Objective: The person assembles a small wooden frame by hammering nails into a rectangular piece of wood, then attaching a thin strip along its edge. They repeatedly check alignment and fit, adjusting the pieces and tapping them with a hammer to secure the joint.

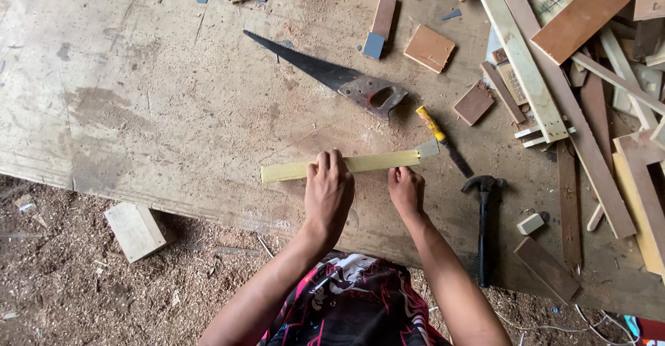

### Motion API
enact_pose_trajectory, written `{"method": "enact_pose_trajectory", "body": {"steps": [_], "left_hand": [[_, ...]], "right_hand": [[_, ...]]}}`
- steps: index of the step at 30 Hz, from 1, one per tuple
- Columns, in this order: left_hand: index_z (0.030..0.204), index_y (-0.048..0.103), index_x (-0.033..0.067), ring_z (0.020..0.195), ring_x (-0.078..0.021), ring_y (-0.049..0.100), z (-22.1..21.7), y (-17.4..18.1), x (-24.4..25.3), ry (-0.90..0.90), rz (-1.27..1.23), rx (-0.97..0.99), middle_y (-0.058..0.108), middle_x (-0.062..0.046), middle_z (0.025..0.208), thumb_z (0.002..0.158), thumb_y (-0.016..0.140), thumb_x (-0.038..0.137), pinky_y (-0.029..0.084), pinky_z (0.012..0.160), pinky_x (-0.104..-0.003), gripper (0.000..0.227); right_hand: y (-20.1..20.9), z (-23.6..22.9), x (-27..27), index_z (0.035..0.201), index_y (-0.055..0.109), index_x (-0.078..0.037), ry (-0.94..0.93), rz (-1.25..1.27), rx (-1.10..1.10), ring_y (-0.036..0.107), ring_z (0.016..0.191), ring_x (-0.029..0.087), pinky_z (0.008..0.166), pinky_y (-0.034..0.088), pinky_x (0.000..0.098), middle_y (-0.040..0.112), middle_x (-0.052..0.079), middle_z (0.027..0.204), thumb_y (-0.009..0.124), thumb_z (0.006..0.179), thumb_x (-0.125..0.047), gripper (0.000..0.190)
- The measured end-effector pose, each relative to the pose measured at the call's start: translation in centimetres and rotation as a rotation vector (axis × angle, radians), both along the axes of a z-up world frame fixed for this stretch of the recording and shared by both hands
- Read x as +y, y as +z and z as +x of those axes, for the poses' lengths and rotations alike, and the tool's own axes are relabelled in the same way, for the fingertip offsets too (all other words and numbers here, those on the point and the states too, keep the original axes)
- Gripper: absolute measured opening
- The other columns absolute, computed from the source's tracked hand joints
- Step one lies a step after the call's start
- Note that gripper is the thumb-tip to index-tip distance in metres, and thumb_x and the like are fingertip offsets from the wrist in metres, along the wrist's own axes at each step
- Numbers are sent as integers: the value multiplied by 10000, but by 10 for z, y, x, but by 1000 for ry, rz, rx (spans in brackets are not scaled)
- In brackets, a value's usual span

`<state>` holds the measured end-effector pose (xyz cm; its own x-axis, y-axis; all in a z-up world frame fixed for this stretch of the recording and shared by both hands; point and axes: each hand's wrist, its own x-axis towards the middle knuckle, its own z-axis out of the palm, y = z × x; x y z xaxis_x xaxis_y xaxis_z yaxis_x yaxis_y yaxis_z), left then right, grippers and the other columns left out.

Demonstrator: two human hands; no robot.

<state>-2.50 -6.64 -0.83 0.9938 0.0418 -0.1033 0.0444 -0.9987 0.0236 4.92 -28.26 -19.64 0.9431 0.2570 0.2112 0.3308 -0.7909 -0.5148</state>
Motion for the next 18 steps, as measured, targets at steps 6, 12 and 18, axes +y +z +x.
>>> {"method": "enact_pose_trajectory", "body": {"steps": [6, 12, 18], "left_hand": [[1043, 694, -84, 1024, -265, 564, 4, 2, 4, 19, -52, -130, 611, -168, 1068, 899, 600, 117, 511, 810, -399, 265], [967, 702, -66, 999, -288, 578, 8, 10, 3, 23, -51, -88, 623, -192, 1057, 860, 617, 113, 526, 784, -403, 225], [957, 710, -60, 985, -291, 580, 9, 8, 6, 8, -84, -73, 623, -201, 1064, 887, 636, 106, 535, 795, -419, 195]], "right_hand": [[0, 0, 0, 916, 671, -23, -14, 15, 29, 619, 477, 169, 461, 481, 324, 659, 81, 623, 622, 1012, -112, 139], [13, 1, 2, 935, 687, -33, -52, -30, 153, 626, 468, 206, 460, 481, 363, 668, 101, 599, 615, 1019, -131, 148], [24, 4, 2, 977, 683, 1, -67, 38, 159, 711, 623, 281, 572, 544, 418, 714, 165, 707, 642, 999, -145, 153]]}}
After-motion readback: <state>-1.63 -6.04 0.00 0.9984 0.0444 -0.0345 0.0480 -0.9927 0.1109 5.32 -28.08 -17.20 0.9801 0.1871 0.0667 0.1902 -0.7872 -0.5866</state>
